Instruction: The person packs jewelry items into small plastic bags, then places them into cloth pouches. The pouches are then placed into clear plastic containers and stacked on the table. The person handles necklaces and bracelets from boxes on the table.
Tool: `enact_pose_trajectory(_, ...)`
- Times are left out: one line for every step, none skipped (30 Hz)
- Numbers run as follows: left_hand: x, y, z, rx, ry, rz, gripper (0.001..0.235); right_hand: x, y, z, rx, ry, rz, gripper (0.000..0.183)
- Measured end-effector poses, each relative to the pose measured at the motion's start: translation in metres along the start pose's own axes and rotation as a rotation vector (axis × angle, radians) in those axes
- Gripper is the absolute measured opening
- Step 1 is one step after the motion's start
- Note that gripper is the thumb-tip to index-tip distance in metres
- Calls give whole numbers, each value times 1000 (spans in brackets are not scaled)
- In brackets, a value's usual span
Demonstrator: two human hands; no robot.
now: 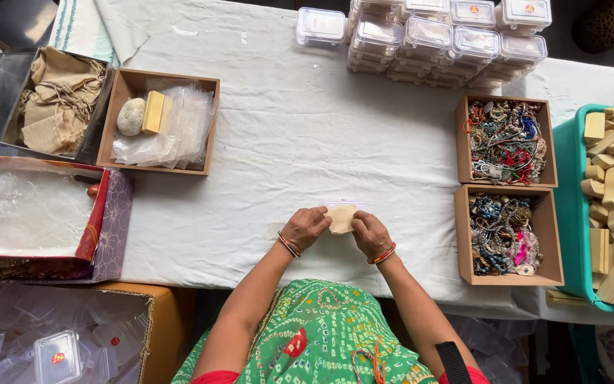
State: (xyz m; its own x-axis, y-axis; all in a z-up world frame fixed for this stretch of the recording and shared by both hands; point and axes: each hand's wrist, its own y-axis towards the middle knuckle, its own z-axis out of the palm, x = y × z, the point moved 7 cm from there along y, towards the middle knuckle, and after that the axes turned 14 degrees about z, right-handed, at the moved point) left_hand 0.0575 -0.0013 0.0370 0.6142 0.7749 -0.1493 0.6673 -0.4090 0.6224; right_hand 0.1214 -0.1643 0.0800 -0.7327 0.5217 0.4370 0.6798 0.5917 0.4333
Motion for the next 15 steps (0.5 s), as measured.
enact_pose_trajectory(-1, 0, 2, 2, 2, -2, 26, -2, 2, 2, 1, 3, -1, 24)
enact_pose_trajectory(2, -1, 5, 1, -28, -60, 26, -3, 4, 6, 17, -46, -13, 20)
enact_pose_trajectory(2, -3, 8, 2, -62, -119, 27, -4, 4, 10, 35, -95, -21, 17)
enact_pose_trajectory(-3, 0, 4, 4, -65, -121, 27, -2, 2, 14, 38, -93, -19, 17)
enact_pose_trajectory(-2, 4, -1, -9, -107, -167, 33, 0, 2, 26, 114, -163, -34, 15)
enact_pose_trajectory(-1, 8, -5, -23, -148, -212, 39, 1, 2, 38, 190, -233, -50, 13)
enact_pose_trajectory(-1, 5, 0, -22, -146, -215, 39, 1, 0, 39, 191, -231, -52, 13)
enact_pose_trajectory(0, 1, 6, 11, -140, -244, 36, -2, 0, 37, 137, -195, -3, 15)
enact_pose_trajectory(0, -5, 13, 45, -134, -278, 34, -4, -2, 35, 87, -156, 46, 18)
enact_pose_trajectory(1, -11, 18, 47, -133, -284, 34, -1, -2, 31, 92, -152, 44, 18)
enact_pose_trajectory(1, -17, 24, 81, -90, -266, 30, -4, -1, 24, 81, -47, 111, 22)
enact_pose_trajectory(1, -23, 31, 114, -47, -248, 26, -6, -1, 18, 70, 57, 178, 27)
enact_pose_trajectory(-1, -10, 11, 115, -43, -254, 26, -1, 4, 7, 74, 62, 173, 27)
enact_pose_trajectory(-3, 5, -8, 82, -111, -249, 34, 7, 7, -2, 120, 101, 131, 30)
enact_pose_trajectory(-7, 19, -27, 51, -182, -243, 44, 15, 8, -12, 167, 139, 92, 33)
